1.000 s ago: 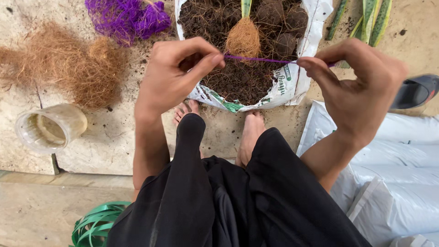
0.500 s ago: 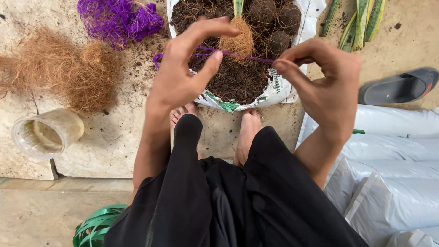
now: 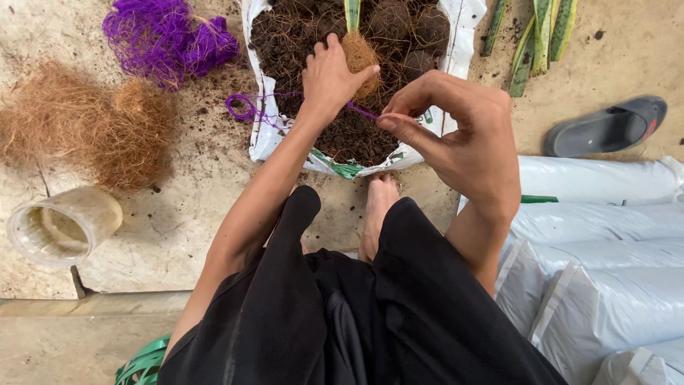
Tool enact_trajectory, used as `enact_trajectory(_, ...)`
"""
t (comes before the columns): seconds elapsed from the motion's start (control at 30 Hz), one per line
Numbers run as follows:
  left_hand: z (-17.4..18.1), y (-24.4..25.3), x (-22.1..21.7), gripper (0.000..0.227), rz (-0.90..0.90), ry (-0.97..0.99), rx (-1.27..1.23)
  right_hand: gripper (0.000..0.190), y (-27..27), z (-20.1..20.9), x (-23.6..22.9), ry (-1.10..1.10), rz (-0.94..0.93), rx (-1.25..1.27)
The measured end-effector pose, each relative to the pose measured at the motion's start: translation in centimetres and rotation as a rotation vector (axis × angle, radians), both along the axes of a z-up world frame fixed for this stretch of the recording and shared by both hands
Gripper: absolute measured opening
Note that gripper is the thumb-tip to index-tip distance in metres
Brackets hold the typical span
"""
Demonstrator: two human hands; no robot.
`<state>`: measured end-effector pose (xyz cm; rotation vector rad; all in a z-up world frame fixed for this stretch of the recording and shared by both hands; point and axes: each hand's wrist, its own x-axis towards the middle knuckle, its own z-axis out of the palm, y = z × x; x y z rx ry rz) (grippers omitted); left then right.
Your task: The person wraps a plant root ball with coconut coir and secures it with purple string. They then place the wrapped plant aside and pick up another root ball to repeat the process.
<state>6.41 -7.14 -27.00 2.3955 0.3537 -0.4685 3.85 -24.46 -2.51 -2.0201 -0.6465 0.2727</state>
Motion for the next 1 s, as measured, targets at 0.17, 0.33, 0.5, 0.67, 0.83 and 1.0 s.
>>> enact_trajectory(0.17, -0.4, -0.8, -0.2, 0.093, 0.009, 0.003, 0.002, 0.016, 0.2, -0.3, 0.2, 0.026, -0.020, -0.017)
enact_trajectory(0.33, -1.0, 0.0, 0.0, 0.084, 0.054, -0.022, -0.125, 0.015, -0.2, -0.8, 0.1, 0.032, -0.013, 0.038)
enact_trajectory(0.5, 2.0, 1.9, -0.3, 0.077, 0.051, -0.228, -0.298, 0.012, -0.9, -0.7, 0.4, 0.046, -0.077, 0.068)
enact_trajectory(0.67, 7.9, 3.0, -0.8, 0.093, 0.066, -0.425, -0.785, 0.011, -0.7, 0.2, 1.2, 0.017, -0.004, 0.166)
enact_trajectory(0.83, 13.6, 2.7, -1.7, 0.095, 0.087, -0.643, -0.592, 0.009, -0.5, 2.2, 1.7, 0.030, 0.092, 0.243)
enact_trajectory(1.0, 16.6, 3.3, -2.9, 0.091, 0.285, -0.490, -0.960, 0.007, 0.4, 5.4, 0.9, -0.094, 0.264, 0.122)
